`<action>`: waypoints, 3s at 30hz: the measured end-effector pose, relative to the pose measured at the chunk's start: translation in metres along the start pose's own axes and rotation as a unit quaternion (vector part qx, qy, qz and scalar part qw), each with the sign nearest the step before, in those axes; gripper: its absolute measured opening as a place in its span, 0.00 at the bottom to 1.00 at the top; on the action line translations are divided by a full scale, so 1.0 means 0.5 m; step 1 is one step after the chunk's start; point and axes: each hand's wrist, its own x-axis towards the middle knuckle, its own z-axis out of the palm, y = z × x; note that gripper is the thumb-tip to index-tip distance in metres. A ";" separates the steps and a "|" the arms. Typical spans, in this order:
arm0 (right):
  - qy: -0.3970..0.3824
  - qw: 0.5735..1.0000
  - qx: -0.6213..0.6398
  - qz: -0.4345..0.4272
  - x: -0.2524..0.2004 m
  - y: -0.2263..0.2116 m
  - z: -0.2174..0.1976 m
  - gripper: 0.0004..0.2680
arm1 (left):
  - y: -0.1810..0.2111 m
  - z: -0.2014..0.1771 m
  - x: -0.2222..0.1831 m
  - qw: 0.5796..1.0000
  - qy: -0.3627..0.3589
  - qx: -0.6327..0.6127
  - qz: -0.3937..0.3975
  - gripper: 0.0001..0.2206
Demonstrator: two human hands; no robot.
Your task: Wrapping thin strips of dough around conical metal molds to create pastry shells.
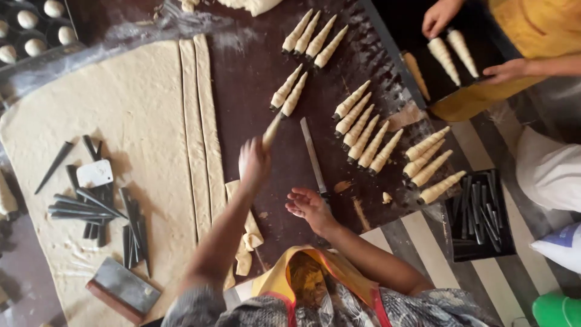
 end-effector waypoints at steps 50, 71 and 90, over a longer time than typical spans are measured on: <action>-0.006 0.987 -0.057 -0.153 -0.016 0.120 0.189 0.08 | -0.283 -0.573 -0.390 0.931 0.333 -0.011 -0.147 0.02; -0.060 0.951 -0.202 -0.228 -0.073 0.098 0.307 0.08 | -0.029 -0.507 -0.434 0.965 -0.191 -0.160 -0.078 0.15; -0.108 0.938 -0.195 -0.267 -0.106 0.090 0.333 0.10 | -0.008 -0.489 -0.474 0.985 -0.082 -0.122 -0.095 0.13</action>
